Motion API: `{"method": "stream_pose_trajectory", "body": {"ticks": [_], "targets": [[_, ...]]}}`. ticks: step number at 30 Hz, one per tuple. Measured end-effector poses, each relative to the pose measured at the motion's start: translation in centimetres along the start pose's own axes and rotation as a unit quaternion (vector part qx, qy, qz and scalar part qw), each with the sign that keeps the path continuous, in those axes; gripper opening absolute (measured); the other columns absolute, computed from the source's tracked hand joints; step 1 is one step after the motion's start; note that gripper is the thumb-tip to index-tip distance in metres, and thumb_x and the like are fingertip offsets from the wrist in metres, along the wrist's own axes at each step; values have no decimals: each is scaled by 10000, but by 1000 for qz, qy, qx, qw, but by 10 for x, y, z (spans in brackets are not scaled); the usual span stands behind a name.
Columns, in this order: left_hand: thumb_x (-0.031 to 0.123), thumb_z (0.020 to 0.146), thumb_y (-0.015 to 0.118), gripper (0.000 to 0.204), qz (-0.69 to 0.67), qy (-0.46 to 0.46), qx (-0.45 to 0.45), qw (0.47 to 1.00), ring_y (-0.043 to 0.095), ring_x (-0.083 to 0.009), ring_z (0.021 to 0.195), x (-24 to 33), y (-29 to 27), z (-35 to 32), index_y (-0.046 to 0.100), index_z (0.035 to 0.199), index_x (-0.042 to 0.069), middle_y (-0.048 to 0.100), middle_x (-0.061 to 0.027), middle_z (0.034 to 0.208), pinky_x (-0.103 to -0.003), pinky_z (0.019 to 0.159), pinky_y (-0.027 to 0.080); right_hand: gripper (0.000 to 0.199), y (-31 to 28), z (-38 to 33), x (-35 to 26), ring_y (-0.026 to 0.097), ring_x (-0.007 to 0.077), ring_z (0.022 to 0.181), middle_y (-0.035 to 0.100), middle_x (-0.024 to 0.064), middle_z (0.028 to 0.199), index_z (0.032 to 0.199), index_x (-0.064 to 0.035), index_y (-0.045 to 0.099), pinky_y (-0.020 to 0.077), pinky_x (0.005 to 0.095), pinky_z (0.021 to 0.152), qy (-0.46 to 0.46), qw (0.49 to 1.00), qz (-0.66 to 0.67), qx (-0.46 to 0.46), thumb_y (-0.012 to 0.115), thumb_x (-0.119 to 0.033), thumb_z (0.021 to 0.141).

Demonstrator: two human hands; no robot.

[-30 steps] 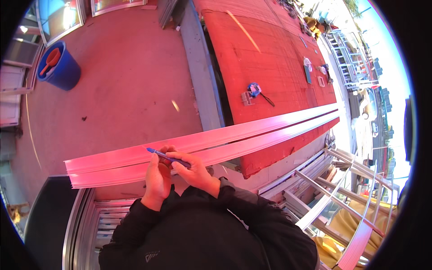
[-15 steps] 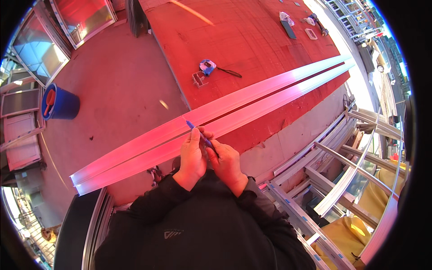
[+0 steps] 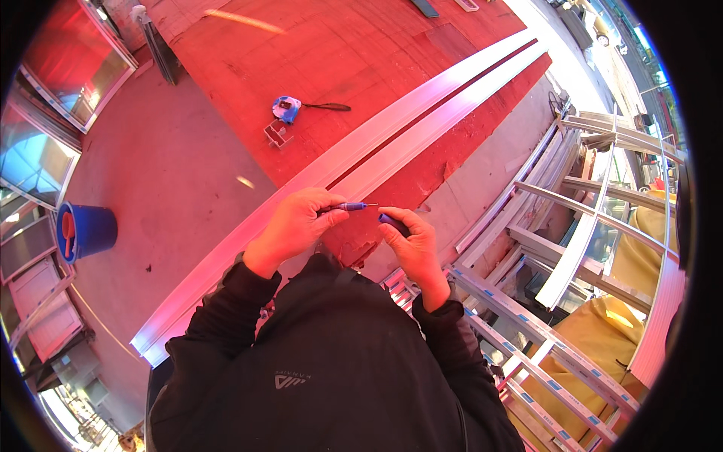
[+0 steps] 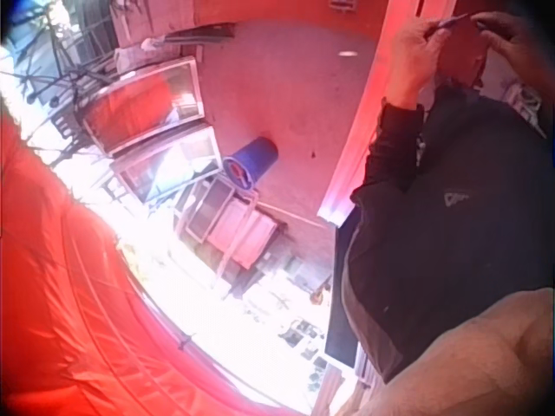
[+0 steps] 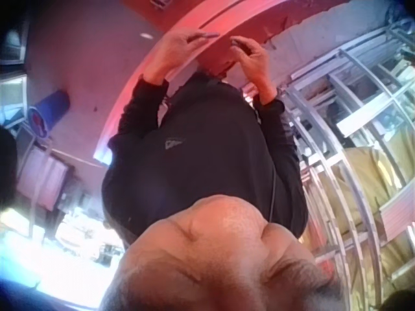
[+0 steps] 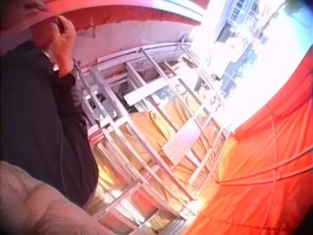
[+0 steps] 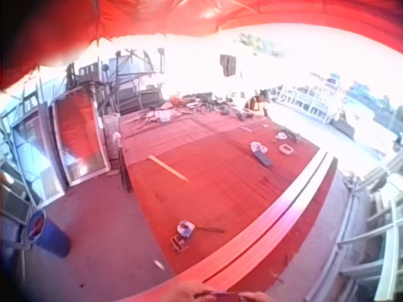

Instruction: The person walks through a workshop, picks up a small metal profile and a pen, then returns to a red workbench. They place the small profile against a long metal bar and mark multiple points along the bar using the pen.

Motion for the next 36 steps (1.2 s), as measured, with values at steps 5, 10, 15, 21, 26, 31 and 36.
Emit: {"method": "stream_pose_trajectory", "body": {"ticks": [5,10,15,21,26,31,36], "targets": [[155,882,763,192,138,61,-39,988,583,-250,805,15,-3,16,753,1051,64,630,-88,814,-357,718,477,253,-7,13,-9,605,93,895,618,25,947,1177,2,685,491,241,802,-32,998,-38,-47,722,-47,932],[163,876,763,190,157,73,-56,983,604,-265,833,15,-3,24,754,1039,65,644,-87,832,-367,736,486,241,-10,23,-9,600,99,846,613,26,936,1162,-4,688,486,257,746,0,997,-66,-48,727,-61,931],[144,869,747,183,169,92,-122,974,614,-287,874,7,14,32,746,1031,58,651,-93,851,-394,760,495,233,-7,27,-15,610,151,819,624,62,895,1142,-1,688,484,288,729,-33,976,-174,-128,727,-102,936],[138,869,730,183,127,158,-183,962,609,-308,897,-1,25,29,732,1032,53,655,-111,893,-410,782,501,194,6,21,-14,641,302,770,651,157,871,1068,-7,684,508,355,707,-67,958,-224,-168,690,-172,965],[160,868,734,179,179,196,-239,934,612,-305,908,-10,39,17,727,1012,53,658,-97,932,-396,776,511,270,12,5,22,644,181,754,676,89,797,1023,30,670,499,329,700,120,960,-99,-233,583,-226,1035],[251,821,797,408,126,194,-254,939,607,-317,1141,-41,38,29,702,1173,68,675,-107,1138,-443,1015,452,375,18,-5,64,398,48,506,454,-58,630,1072,-9,680,348,226,474,228,942,23,-246,494,-334,1093],[348,707,886,1037,401,15,207,892,339,-398,1452,-137,-85,108,326,1545,105,347,-213,1562,-518,1179,299,383,-7,-15,91,435,76,504,468,-24,618,1115,33,652,372,240,474,257,956,90,-104,492,-314,1095]]}}
Point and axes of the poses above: each hand's wrist, its own z-axis towards the middle knuckle, its own y-axis out of the palm, x = y × z, the point moved 6 cm from there along z, towards the middle knuckle
